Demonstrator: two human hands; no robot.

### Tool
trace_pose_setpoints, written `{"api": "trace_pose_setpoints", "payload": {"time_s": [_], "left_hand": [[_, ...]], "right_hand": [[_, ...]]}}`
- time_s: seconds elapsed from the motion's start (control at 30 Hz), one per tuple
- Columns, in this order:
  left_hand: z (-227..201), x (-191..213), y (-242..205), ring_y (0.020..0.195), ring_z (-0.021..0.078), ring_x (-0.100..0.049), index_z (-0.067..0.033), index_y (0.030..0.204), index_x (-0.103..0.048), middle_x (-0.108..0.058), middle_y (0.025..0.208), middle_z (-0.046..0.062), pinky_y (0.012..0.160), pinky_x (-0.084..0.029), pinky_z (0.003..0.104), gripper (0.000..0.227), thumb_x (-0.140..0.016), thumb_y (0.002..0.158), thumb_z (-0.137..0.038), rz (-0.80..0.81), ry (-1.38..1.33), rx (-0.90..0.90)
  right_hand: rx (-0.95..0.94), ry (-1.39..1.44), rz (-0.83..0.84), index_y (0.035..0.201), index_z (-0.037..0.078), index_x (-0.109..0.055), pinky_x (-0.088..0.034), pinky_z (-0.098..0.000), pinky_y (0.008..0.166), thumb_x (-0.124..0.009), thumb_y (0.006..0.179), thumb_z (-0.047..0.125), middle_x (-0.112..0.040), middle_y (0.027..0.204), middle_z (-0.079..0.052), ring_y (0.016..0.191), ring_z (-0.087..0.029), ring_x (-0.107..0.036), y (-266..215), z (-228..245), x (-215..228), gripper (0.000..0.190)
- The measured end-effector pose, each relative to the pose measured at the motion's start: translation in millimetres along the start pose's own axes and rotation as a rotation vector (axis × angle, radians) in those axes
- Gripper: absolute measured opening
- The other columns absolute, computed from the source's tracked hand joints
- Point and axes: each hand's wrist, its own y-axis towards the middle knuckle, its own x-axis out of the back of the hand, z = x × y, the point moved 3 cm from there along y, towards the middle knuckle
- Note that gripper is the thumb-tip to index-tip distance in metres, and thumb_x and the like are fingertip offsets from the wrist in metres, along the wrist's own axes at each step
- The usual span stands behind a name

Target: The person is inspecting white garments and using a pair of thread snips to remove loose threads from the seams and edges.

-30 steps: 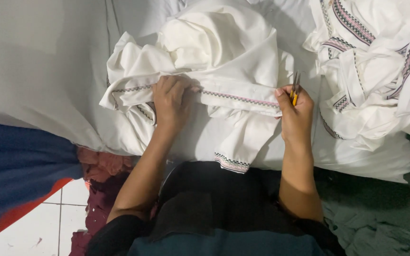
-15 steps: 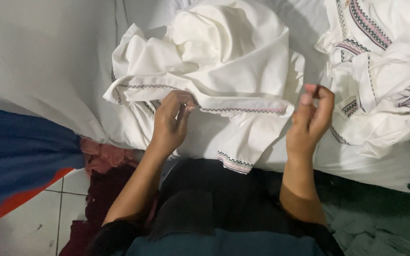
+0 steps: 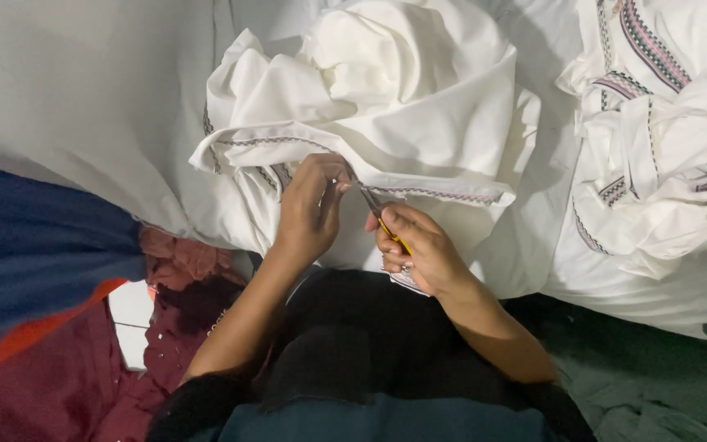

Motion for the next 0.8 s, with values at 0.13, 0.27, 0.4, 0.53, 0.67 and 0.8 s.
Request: {"api": "trace_pose_setpoints", "payload": {"time_s": [0.13, 0.27, 0.4, 0.53, 0.67, 0.8], "left_hand": [[-2.1, -1.4, -0.2, 0.087, 0.0349, -0.067, -0.0045, 0.093, -0.059, -0.063, 0.090, 0.010, 0.079, -0.054, 0.042, 0.008, -0.059, 0.101, -0.003, 0.001, 0.005, -0.007], [-2.0, -2.7, -2.3, 0.086, 0.0341, -0.068, -0.0037, 0.092, -0.059, -0.063, 0.089, 0.011, 0.077, -0.054, 0.042, 0.008, -0.061, 0.099, 0.000, 0.010, 0.043, -0.013], [1.3, -3.9, -3.6, 0.086, 0.0338, -0.068, -0.0035, 0.092, -0.059, -0.062, 0.088, 0.011, 0.077, -0.055, 0.042, 0.008, -0.062, 0.098, 0.001, 0.012, 0.052, -0.016], [2.5, -3.5, -4.5, 0.087, 0.0339, -0.068, -0.0037, 0.091, -0.059, -0.062, 0.089, 0.011, 0.076, -0.055, 0.041, 0.010, -0.061, 0.098, 0.002, 0.019, 0.063, 0.000], [7.1, 3.5, -10.0, 0.085, 0.0357, -0.068, -0.0038, 0.091, -0.061, -0.064, 0.088, 0.012, 0.075, -0.054, 0.043, 0.008, -0.063, 0.098, 0.000, 0.080, 0.071, 0.037], [-5.0, 20.7, -15.7, 0.078, 0.0415, -0.069, -0.0024, 0.082, -0.070, -0.069, 0.076, 0.017, 0.073, -0.055, 0.049, 0.022, -0.065, 0.099, -0.014, 0.435, 0.037, 0.103]], "right_hand": [[-0.033, 0.053, -0.019, 0.109, -0.002, -0.056, -0.039, -0.0226, 0.040, -0.051, 0.107, 0.030, -0.035, 0.058, 0.002, 0.037, -0.002, -0.029, 3.8, 1.2, -3.1, 0.033], [-0.046, 0.056, -0.030, 0.107, -0.001, -0.056, -0.039, -0.0223, 0.040, -0.052, 0.108, 0.032, -0.033, 0.058, 0.004, 0.037, -0.001, -0.029, 7.7, 2.8, -5.0, 0.033], [-0.044, 0.063, -0.068, 0.104, -0.001, -0.057, -0.037, -0.0225, 0.040, -0.052, 0.108, 0.029, -0.030, 0.057, 0.005, 0.037, -0.003, -0.027, 11.5, -0.7, -3.3, 0.030], [-0.040, 0.038, -0.075, 0.101, -0.001, -0.059, -0.036, -0.0220, 0.040, -0.052, 0.109, 0.028, -0.028, 0.057, 0.006, 0.037, -0.002, -0.027, 10.7, 2.1, -7.5, 0.030], [0.026, -0.029, -0.100, 0.101, -0.002, -0.059, -0.037, -0.0210, 0.041, -0.052, 0.109, 0.029, -0.029, 0.057, 0.006, 0.039, -0.002, -0.029, 5.7, 1.1, -4.2, 0.033], [0.325, -0.307, -0.141, 0.109, -0.006, -0.061, -0.043, -0.0215, 0.049, -0.054, 0.106, 0.030, -0.038, 0.060, 0.001, 0.048, -0.004, -0.038, -13.9, 7.4, 14.2, 0.037]]}}
